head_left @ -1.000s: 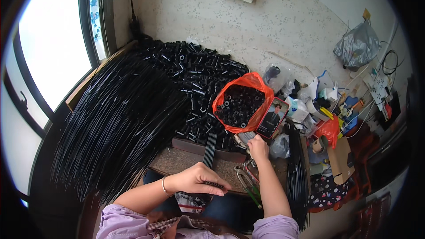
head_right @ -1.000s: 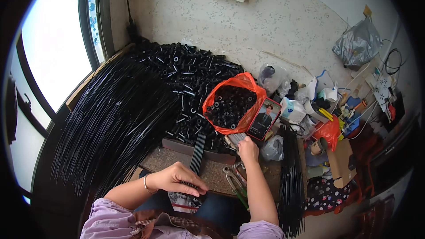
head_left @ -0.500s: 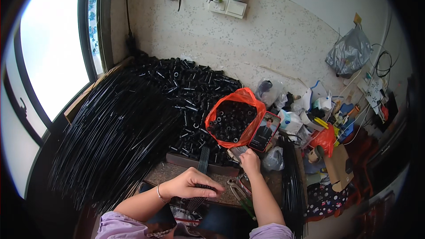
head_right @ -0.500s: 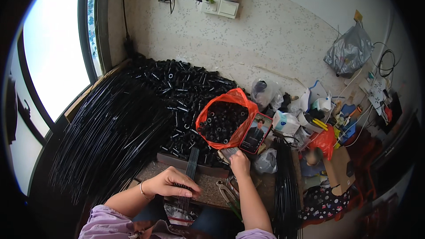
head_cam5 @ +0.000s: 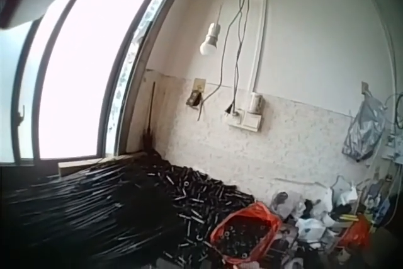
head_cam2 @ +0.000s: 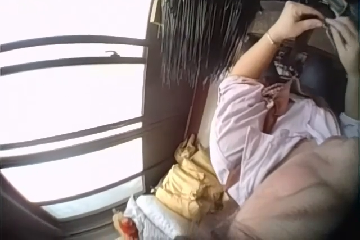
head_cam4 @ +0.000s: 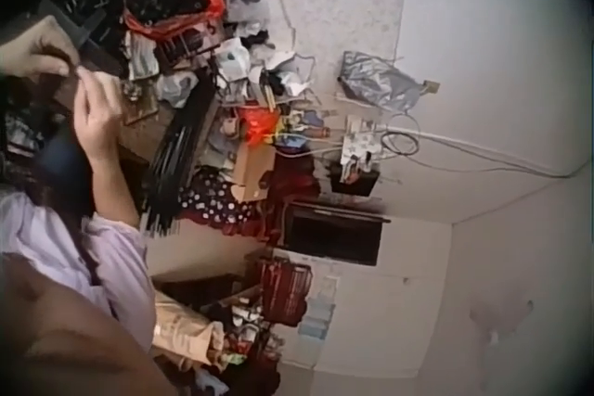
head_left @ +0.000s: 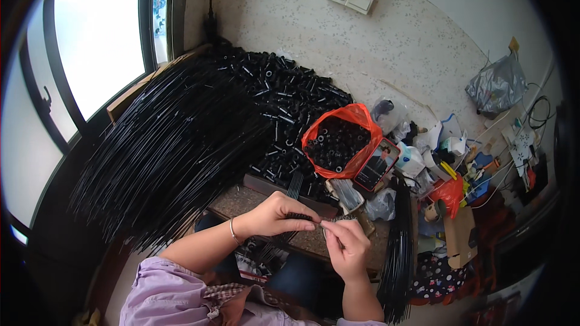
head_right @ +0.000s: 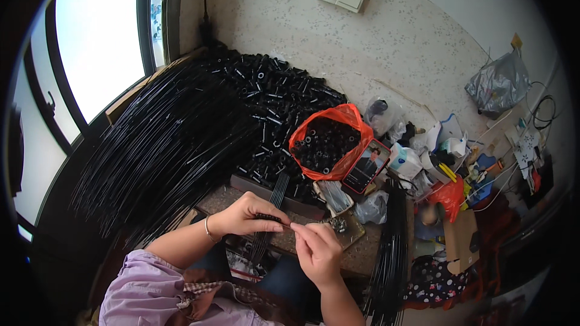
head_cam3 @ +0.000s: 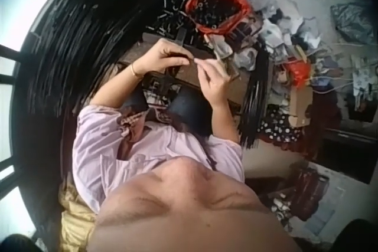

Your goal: Assembling and trimming black plastic rods at a manufacturing workbench.

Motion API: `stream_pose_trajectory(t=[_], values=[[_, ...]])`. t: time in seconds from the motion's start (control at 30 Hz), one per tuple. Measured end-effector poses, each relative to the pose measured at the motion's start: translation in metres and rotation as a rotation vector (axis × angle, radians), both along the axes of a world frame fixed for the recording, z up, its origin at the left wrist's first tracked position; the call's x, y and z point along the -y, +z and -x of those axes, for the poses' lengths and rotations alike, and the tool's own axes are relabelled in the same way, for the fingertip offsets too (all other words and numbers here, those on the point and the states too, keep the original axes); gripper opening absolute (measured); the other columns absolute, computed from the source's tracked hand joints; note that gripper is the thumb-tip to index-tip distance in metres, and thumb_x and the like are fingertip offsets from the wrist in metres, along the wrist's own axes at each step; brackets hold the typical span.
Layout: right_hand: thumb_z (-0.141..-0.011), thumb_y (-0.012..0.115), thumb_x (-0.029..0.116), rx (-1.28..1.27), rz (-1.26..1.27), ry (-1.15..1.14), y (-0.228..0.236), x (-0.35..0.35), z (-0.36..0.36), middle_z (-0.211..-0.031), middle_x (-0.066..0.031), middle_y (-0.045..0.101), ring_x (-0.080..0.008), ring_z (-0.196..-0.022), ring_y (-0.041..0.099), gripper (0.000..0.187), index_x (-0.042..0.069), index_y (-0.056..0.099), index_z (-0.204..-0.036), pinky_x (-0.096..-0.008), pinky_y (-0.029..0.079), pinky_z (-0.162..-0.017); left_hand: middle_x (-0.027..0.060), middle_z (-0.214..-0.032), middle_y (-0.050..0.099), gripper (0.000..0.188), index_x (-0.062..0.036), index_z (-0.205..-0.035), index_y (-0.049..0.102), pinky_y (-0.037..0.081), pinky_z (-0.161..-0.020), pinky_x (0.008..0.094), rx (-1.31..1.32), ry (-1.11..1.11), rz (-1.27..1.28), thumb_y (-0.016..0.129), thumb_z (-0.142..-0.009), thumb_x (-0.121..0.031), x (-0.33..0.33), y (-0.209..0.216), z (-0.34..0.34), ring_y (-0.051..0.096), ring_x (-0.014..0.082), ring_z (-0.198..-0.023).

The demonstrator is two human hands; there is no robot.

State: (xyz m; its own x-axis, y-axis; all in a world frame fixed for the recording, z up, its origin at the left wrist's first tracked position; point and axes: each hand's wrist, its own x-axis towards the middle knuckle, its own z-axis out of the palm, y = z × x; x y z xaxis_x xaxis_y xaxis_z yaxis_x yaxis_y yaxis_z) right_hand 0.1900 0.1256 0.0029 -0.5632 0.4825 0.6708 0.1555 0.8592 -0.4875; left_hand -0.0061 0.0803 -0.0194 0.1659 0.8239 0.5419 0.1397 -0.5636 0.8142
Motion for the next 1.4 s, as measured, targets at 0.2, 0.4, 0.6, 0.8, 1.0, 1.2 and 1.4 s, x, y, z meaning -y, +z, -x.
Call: stream_pose_trajectory(t=[0.2, 0.4, 0.6, 0.8, 1.0, 1.2, 1.4], values=[[-0.068, 0.062, -0.008, 0.038, -0.205, -0.149, 0.002, 0.022, -0.006, -0.075, -0.0091, 0.055, -0.0232, -0.065, 0.051, 0.023, 0.001, 0.065, -0.089, -0.0305, 0.043, -0.058, 0.0112, -0.086, 0.067, 0.020, -0.0017, -0.093, 0.066, 0.051, -0.071, 0.0275, -0.045, -0.003, -0.019, 0.068, -0.077, -0.015, 0.004, -0.002, -0.005, 0.066, 0.0209, -0.079], [-0.068, 0.062, -0.008, 0.034, -0.209, -0.133, 0.000, 0.024, -0.011, -0.074, -0.0086, 0.054, -0.0233, -0.065, 0.051, 0.025, 0.001, 0.065, -0.091, -0.0306, 0.043, -0.057, 0.0118, -0.084, 0.067, 0.020, -0.0009, -0.092, 0.066, 0.051, -0.069, 0.0279, -0.052, -0.028, -0.040, 0.067, -0.077, -0.015, 0.007, -0.001, -0.011, 0.065, 0.0219, -0.076], [-0.067, 0.064, -0.007, 0.088, -0.307, -0.006, 0.004, 0.015, -0.012, -0.076, -0.0075, 0.055, -0.0230, -0.067, 0.052, 0.026, 0.003, 0.066, -0.090, -0.0312, 0.044, -0.059, 0.0146, -0.079, 0.065, 0.024, 0.0005, -0.092, 0.065, 0.049, -0.063, 0.0296, -0.124, -0.084, -0.043, 0.068, -0.077, -0.019, 0.007, -0.006, -0.014, 0.064, 0.0259, -0.071], [-0.065, 0.064, -0.004, 0.014, -0.224, 0.163, 0.013, 0.004, -0.001, -0.082, -0.0064, 0.055, -0.0239, -0.071, 0.054, 0.037, 0.003, 0.063, -0.101, -0.0330, 0.046, -0.064, 0.0158, -0.071, 0.062, 0.026, 0.0000, -0.089, 0.065, 0.047, -0.057, 0.0309, -0.051, -0.119, -0.121, 0.067, -0.078, -0.023, 0.003, -0.008, -0.014, 0.061, 0.0278, -0.063], [-0.069, 0.065, -0.003, 0.030, -0.036, 0.249, 0.022, 0.005, 0.012, -0.090, -0.0084, 0.056, -0.0257, -0.076, 0.054, 0.029, 0.002, 0.064, -0.098, -0.0345, 0.046, -0.069, 0.0158, -0.092, 0.064, 0.028, -0.0020, -0.097, 0.063, 0.048, -0.074, 0.0340, -0.299, -0.176, 0.373, 0.067, -0.079, -0.023, 0.007, 0.003, -0.008, 0.062, 0.0288, -0.090], [-0.068, 0.063, -0.006, 0.167, -0.147, 0.240, 0.022, 0.008, 0.018, -0.089, -0.0086, 0.057, -0.0259, -0.077, 0.055, 0.027, 0.004, 0.065, -0.093, -0.0327, 0.047, -0.068, 0.0186, -0.140, 0.027, 0.064, -0.0120, -0.126, 0.046, 0.017, -0.096, 0.0660, -0.709, 0.182, 0.268, 0.065, -0.073, -0.042, 0.018, -0.091, -0.011, 0.012, 0.0403, -0.133], [-0.073, 0.064, 0.001, 0.374, 0.270, 0.809, 0.023, 0.043, 0.012, -0.091, -0.0118, 0.061, -0.0253, -0.081, 0.060, 0.023, 0.000, 0.061, -0.096, -0.0317, 0.049, -0.072, 0.0216, -0.144, 0.016, 0.099, -0.0038, -0.137, 0.026, 0.022, -0.097, 0.0625, -1.190, 0.308, 0.048, 0.070, -0.056, -0.040, 0.007, -0.113, -0.013, 0.015, 0.0349, -0.134]])
